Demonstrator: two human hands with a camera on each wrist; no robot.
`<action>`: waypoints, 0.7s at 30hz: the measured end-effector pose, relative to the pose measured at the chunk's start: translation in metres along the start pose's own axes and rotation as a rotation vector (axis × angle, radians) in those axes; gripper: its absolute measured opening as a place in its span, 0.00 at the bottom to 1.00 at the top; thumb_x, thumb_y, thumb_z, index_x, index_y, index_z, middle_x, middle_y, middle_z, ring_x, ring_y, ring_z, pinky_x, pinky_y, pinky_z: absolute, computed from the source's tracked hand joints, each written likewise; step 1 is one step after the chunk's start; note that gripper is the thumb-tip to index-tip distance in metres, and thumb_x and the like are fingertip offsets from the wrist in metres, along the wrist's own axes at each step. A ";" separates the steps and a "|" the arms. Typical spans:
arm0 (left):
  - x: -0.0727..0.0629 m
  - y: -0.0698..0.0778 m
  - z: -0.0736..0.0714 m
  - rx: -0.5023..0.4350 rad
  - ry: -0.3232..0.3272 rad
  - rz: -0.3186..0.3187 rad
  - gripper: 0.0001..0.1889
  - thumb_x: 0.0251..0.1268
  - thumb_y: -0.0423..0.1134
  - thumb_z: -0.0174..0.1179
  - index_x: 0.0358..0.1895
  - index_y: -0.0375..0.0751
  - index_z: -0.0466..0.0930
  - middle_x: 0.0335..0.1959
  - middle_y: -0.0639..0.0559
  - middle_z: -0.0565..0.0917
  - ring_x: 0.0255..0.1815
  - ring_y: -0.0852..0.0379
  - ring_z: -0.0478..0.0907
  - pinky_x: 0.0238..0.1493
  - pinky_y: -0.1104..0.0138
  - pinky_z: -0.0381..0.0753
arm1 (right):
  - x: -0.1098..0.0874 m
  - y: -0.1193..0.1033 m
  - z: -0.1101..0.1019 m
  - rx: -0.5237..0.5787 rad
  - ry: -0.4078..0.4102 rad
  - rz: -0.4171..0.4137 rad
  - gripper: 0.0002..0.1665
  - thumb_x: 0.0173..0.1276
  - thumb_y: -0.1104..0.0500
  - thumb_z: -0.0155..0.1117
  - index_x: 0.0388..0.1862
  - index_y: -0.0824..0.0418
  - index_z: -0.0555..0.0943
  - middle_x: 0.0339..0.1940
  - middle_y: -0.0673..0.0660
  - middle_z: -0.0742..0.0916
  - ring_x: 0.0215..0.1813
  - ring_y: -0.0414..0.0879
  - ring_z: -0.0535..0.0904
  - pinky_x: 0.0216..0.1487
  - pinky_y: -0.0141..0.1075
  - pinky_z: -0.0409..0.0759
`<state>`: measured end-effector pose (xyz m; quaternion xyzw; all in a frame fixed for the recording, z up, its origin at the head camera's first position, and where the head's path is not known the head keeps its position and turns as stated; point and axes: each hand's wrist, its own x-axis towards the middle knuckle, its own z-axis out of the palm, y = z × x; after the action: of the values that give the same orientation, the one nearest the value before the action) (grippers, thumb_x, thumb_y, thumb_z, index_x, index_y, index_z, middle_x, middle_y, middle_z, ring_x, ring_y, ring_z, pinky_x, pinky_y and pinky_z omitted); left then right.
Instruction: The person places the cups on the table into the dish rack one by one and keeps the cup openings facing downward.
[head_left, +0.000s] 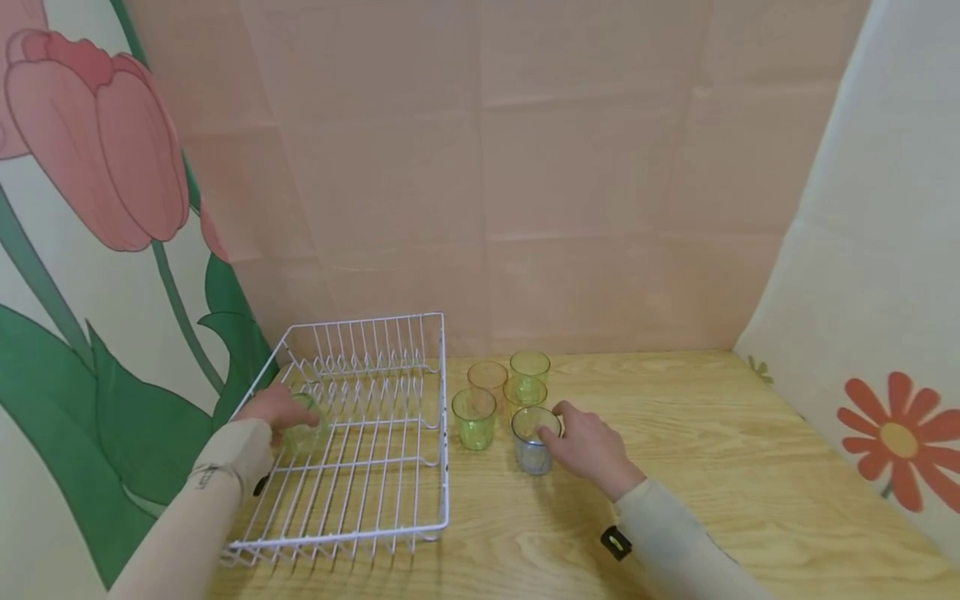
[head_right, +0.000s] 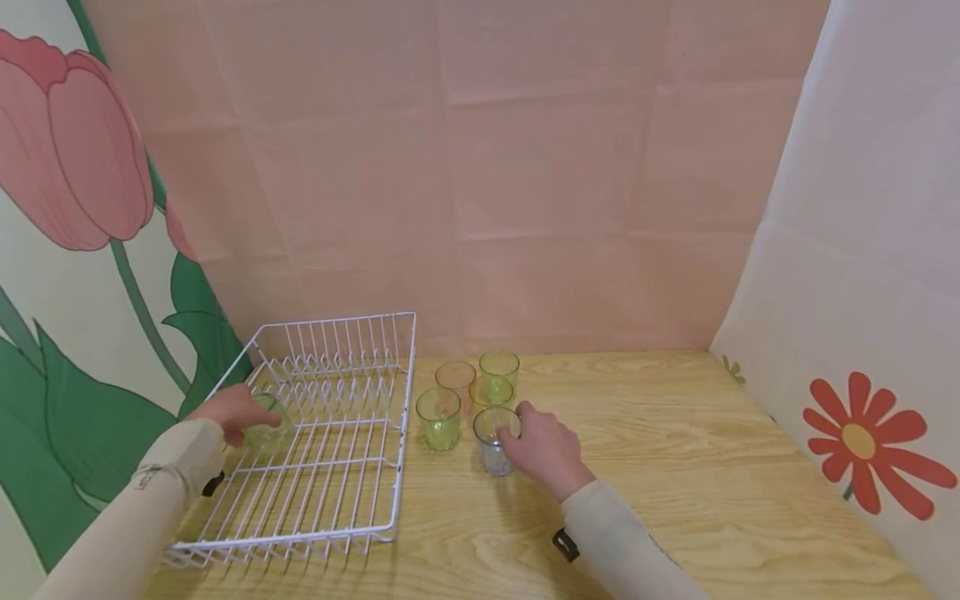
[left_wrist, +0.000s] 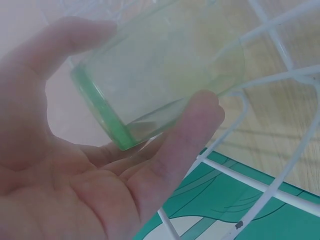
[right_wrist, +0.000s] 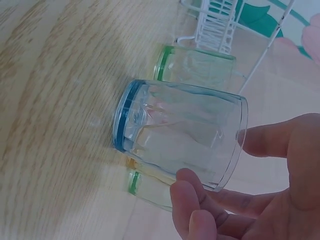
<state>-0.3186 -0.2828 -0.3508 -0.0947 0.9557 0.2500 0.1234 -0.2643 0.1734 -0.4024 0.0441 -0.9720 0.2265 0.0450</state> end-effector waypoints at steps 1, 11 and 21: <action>0.000 0.000 0.000 0.003 -0.002 0.002 0.48 0.58 0.49 0.68 0.69 0.16 0.54 0.67 0.18 0.62 0.55 0.34 0.71 0.53 0.46 0.78 | 0.000 0.000 0.000 -0.001 0.000 0.001 0.32 0.71 0.42 0.58 0.62 0.65 0.75 0.31 0.56 0.85 0.31 0.49 0.78 0.22 0.42 0.72; -0.006 0.001 -0.004 -0.013 -0.024 0.033 0.50 0.60 0.53 0.67 0.70 0.17 0.53 0.67 0.18 0.61 0.49 0.37 0.74 0.33 0.60 0.81 | 0.003 0.003 0.003 0.014 -0.008 0.022 0.27 0.72 0.45 0.58 0.55 0.68 0.78 0.33 0.59 0.85 0.30 0.49 0.78 0.23 0.43 0.73; -0.039 0.017 -0.028 0.122 0.102 0.215 0.45 0.66 0.56 0.61 0.67 0.17 0.59 0.63 0.20 0.68 0.57 0.27 0.73 0.52 0.43 0.77 | 0.006 0.012 0.007 0.115 -0.081 0.068 0.28 0.76 0.44 0.52 0.57 0.68 0.78 0.26 0.52 0.87 0.29 0.46 0.80 0.25 0.41 0.73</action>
<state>-0.2905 -0.2777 -0.3086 0.0036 0.9788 0.1981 0.0527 -0.2723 0.1804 -0.4135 0.0225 -0.9594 0.2813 -0.0046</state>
